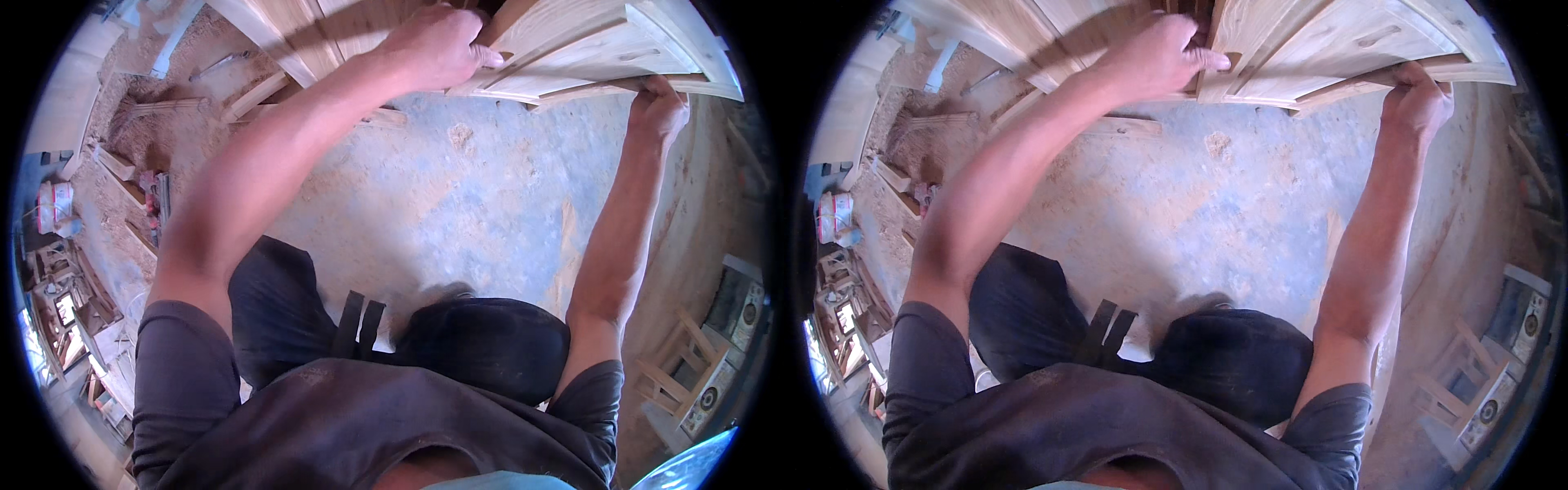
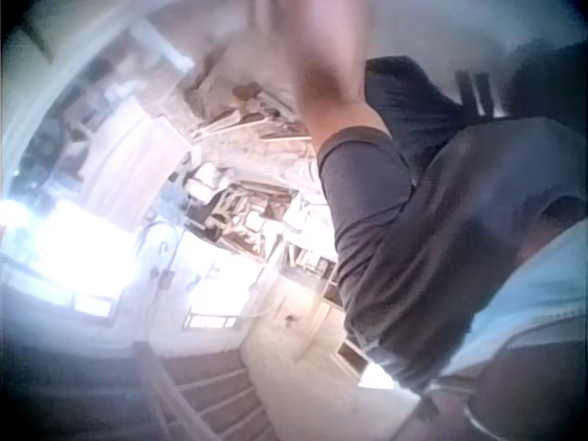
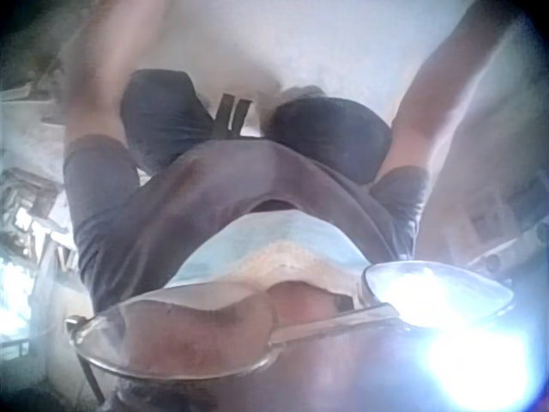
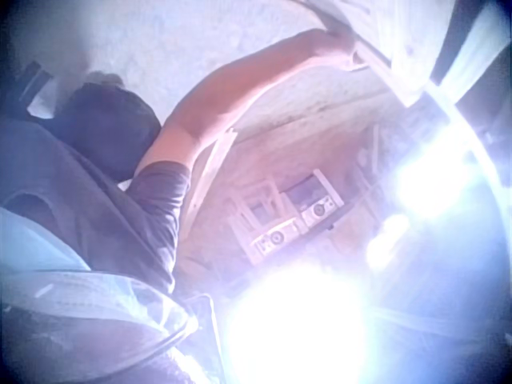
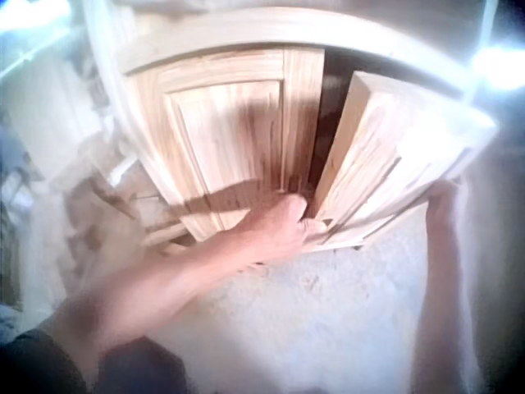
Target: The person repeatedly picks up wooden cabinet doors, tests their fit into a cabinet frame, and removes them. The person also places a door on a workbench and rubs its surface with both hands before returning to the cabinet to continue testing fit.
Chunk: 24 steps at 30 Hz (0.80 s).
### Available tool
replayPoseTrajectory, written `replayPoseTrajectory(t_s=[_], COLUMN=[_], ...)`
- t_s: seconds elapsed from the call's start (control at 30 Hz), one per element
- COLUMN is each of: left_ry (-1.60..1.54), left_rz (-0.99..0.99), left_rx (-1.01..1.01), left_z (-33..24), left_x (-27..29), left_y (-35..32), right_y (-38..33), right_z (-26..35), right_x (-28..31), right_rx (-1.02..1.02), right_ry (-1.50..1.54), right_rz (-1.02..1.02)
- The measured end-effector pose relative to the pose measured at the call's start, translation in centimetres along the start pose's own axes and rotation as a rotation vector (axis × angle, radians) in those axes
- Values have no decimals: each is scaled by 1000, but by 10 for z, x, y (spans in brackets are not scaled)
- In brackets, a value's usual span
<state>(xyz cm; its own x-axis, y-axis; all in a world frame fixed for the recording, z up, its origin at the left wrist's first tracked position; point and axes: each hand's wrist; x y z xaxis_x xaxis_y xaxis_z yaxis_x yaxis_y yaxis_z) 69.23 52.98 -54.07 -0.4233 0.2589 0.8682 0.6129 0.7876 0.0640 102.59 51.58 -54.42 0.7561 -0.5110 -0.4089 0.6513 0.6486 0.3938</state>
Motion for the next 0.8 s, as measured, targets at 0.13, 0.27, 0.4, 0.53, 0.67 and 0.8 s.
replayPoseTrajectory(t_s=[0.13,0.27,0.4,0.53,0.67,0.8], left_ry=[-140,-155,-84,100,-12,-213], left_rz=[-55,-167,-97,-46,-72,-481], left_rx=[56,-23,27,-17,98,47], left_z=[1,0,-4,-5,-3,17], left_x=[9,12,12,10,-6,-30], left_y=[8,6,18,26,19,2], right_y=[2,3,13,-6,-6,-19], right_z=[-5,-6,-14,3,-4,3], right_x=[-2,-7,-5,-20,-7,-26], right_rx=[-24,6,57,175,325,220], right_ry=[-46,-64,-103,-365,-685,-762], right_rz=[-81,-96,-93,-153,-116,-88])
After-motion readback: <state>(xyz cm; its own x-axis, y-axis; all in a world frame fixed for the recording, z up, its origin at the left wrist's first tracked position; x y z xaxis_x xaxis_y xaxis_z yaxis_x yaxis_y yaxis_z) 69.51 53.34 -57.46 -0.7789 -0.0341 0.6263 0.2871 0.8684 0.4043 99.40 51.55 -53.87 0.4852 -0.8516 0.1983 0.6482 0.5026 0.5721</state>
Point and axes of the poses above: each hand's wrist, its own y-axis towards the middle knuckle, its own x-axis out of the back of the hand, z = x × y, and after that the axes turned 2 degrees about -x, right-handed
